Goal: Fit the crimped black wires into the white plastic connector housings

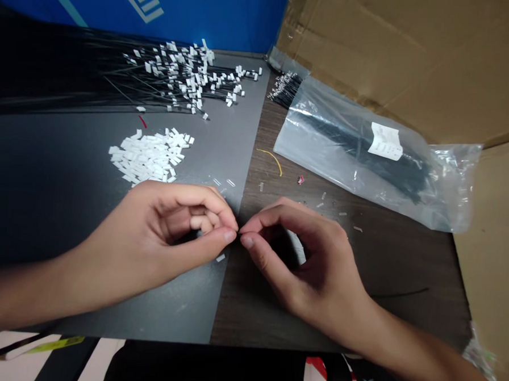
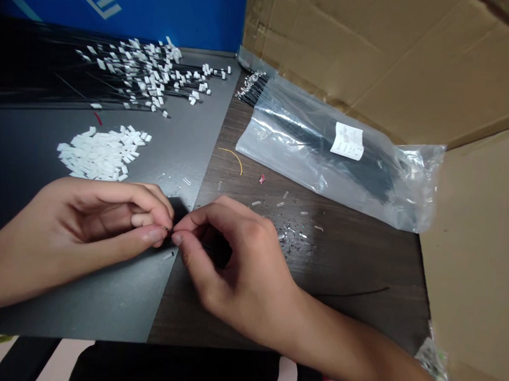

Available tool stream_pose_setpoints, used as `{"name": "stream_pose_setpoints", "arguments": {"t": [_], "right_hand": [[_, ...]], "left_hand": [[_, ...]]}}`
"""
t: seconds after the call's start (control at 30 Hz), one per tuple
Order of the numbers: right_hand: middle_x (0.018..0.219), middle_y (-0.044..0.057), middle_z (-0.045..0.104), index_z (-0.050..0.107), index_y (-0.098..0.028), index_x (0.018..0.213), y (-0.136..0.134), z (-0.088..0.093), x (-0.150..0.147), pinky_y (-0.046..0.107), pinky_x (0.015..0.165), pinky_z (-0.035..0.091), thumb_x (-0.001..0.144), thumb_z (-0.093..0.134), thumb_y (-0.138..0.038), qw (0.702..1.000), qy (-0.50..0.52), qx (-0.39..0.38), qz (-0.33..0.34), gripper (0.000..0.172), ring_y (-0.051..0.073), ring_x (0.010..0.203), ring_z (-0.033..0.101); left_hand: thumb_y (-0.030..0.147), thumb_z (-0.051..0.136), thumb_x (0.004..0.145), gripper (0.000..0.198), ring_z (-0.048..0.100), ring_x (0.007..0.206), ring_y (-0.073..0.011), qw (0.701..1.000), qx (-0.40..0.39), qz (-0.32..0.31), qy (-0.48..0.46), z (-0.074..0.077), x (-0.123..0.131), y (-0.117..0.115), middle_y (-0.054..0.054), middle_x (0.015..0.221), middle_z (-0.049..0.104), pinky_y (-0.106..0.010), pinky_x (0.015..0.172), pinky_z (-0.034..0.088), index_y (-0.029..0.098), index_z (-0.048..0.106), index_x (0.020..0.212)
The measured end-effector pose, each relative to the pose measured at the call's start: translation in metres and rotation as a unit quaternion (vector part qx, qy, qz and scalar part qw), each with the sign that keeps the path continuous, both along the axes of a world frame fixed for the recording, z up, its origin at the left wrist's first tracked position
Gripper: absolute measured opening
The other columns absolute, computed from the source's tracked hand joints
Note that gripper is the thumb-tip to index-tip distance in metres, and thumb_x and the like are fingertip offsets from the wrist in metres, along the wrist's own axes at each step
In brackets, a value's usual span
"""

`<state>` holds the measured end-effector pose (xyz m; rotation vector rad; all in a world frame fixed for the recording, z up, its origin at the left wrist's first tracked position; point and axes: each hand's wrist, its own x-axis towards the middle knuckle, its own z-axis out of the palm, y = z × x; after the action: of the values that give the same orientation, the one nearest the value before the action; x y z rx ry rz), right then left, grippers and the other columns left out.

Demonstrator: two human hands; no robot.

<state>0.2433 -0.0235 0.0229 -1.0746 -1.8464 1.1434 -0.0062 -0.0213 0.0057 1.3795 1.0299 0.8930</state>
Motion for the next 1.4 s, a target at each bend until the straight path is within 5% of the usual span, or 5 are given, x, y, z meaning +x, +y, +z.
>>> {"name": "stream_pose_setpoints", "arguments": {"t": [0.5,0.9,1.23,1.4], "right_hand": [[0.085,0.0,0.081,0.084,-0.019,0.094,0.006,0.003,-0.003,0.023,0.072,0.06,0.102,0.1,-0.024,0.975,0.091,-0.202,0.012,0.019,0.015,0.078,0.074],[0.092,-0.001,0.081,0.083,-0.017,0.103,0.001,0.004,0.001,0.022,0.077,0.06,0.108,0.08,-0.013,0.999,-0.029,-0.002,0.015,0.007,0.011,0.08,0.073],[0.08,-0.002,0.079,0.085,-0.02,0.096,0.004,0.004,-0.002,0.021,0.058,0.051,0.106,0.086,-0.023,0.985,0.027,-0.172,-0.018,0.01,0.013,0.07,0.07],[0.083,-0.001,0.08,0.085,-0.02,0.096,0.004,0.005,-0.001,0.022,0.062,0.053,0.104,0.089,-0.022,0.981,0.032,-0.192,-0.01,0.009,0.014,0.073,0.07]], "left_hand": [[0.014,0.091,0.096,0.014,0.086,0.079,-0.0157,0.998,0.051,0.024,0.008,0.012,0.009,0.004,-0.004,0.09,0.091,-0.018,0.072,0.07,0.026,0.098,0.091],[0.02,0.084,0.1,0.017,0.086,0.083,-0.017,0.993,0.091,0.007,0.081,0.014,0.005,0.0,-0.002,0.093,0.087,-0.018,0.069,0.067,0.028,0.097,0.092],[0.017,0.091,0.094,0.01,0.088,0.082,-0.0171,0.998,0.025,0.035,0.051,0.008,0.007,0.0,-0.002,0.095,0.093,-0.019,0.076,0.071,0.026,0.096,0.092],[0.008,0.085,0.099,0.02,0.089,0.092,-0.0162,0.994,0.106,0.022,0.024,0.006,0.007,-0.001,-0.002,0.101,0.092,-0.02,0.083,0.071,0.026,0.094,0.099]]}}
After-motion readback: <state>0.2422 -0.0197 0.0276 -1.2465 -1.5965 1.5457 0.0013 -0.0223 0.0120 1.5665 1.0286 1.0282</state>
